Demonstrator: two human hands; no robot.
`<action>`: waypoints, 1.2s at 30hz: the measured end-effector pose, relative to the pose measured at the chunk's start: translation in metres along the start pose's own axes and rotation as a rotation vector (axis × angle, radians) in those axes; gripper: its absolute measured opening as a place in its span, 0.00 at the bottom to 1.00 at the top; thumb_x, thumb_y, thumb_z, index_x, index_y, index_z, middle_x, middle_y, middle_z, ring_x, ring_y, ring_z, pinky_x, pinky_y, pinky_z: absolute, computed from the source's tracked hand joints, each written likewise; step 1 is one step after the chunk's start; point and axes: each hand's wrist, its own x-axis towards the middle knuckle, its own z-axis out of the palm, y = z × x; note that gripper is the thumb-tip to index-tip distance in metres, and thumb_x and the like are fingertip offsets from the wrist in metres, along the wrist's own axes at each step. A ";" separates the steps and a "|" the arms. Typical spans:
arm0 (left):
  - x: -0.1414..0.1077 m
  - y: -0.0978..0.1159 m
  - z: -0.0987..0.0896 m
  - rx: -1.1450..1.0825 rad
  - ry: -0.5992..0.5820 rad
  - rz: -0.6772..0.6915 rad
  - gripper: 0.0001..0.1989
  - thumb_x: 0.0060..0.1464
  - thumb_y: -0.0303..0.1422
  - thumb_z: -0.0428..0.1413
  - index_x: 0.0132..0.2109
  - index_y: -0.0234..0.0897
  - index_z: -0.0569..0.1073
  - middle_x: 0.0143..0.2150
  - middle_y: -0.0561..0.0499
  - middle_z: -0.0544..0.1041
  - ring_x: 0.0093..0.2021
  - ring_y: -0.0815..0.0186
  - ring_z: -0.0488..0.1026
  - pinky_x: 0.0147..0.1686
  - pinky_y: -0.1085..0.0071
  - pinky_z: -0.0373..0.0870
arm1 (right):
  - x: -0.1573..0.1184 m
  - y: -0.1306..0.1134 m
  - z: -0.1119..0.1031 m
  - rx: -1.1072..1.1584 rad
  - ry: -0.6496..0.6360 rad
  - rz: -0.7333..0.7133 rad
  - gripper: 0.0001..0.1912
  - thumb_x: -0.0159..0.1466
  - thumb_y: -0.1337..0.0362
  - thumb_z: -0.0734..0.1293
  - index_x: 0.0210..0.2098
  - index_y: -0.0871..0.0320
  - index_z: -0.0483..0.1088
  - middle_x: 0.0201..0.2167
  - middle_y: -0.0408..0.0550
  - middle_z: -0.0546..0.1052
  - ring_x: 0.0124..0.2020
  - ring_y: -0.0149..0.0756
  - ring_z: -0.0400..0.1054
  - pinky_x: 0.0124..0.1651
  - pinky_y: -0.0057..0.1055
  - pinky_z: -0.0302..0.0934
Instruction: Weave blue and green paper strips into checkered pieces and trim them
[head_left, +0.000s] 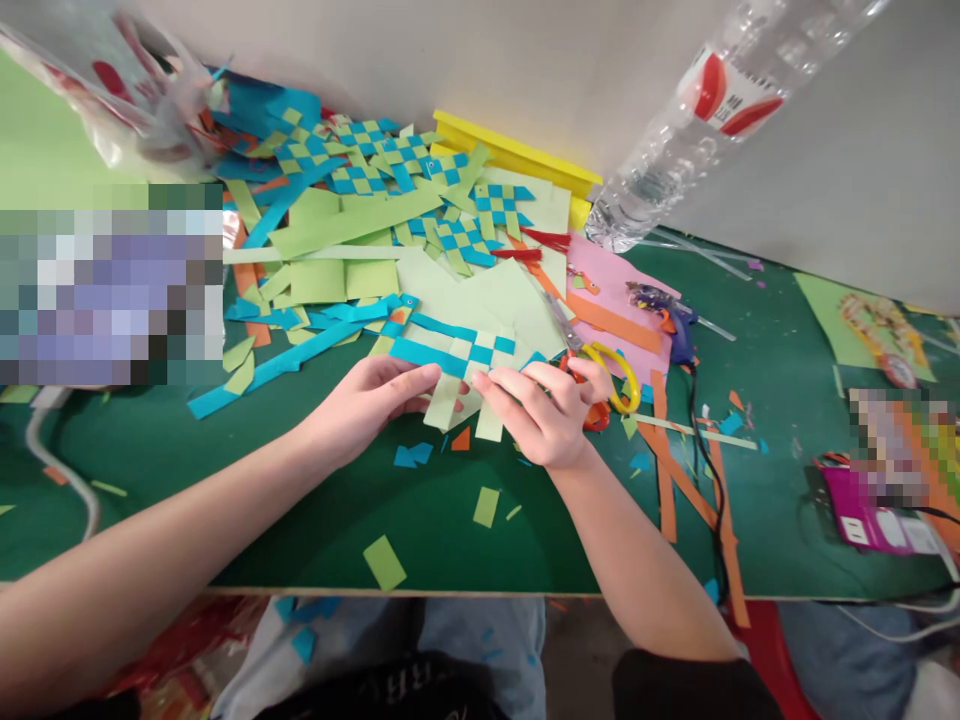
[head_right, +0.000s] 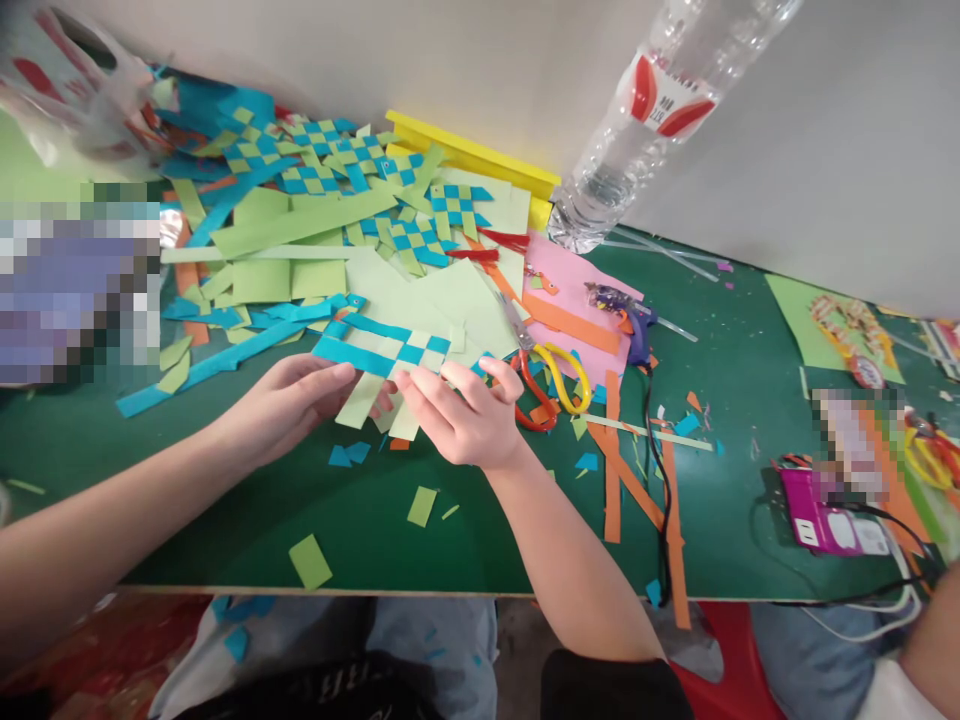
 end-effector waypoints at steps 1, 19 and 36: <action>-0.001 0.000 0.001 0.030 0.018 -0.001 0.16 0.48 0.45 0.63 0.33 0.35 0.79 0.34 0.45 0.82 0.38 0.55 0.79 0.40 0.64 0.77 | -0.001 0.000 0.000 0.024 -0.008 0.000 0.08 0.59 0.67 0.72 0.38 0.49 0.76 0.34 0.36 0.79 0.36 0.32 0.64 0.54 0.39 0.45; 0.001 -0.004 -0.004 0.226 0.307 0.221 0.11 0.44 0.41 0.67 0.34 0.41 0.79 0.37 0.51 0.82 0.38 0.59 0.79 0.41 0.65 0.78 | -0.002 -0.015 0.009 1.005 -0.230 1.116 0.10 0.64 0.57 0.64 0.41 0.55 0.71 0.34 0.44 0.76 0.34 0.31 0.69 0.36 0.31 0.63; 0.009 0.010 -0.013 -0.089 0.088 0.071 0.26 0.57 0.54 0.47 0.42 0.38 0.76 0.28 0.48 0.79 0.29 0.61 0.78 0.35 0.65 0.76 | -0.006 0.006 0.013 1.383 -0.340 1.371 0.12 0.57 0.53 0.70 0.28 0.55 0.72 0.23 0.39 0.70 0.24 0.27 0.66 0.31 0.28 0.66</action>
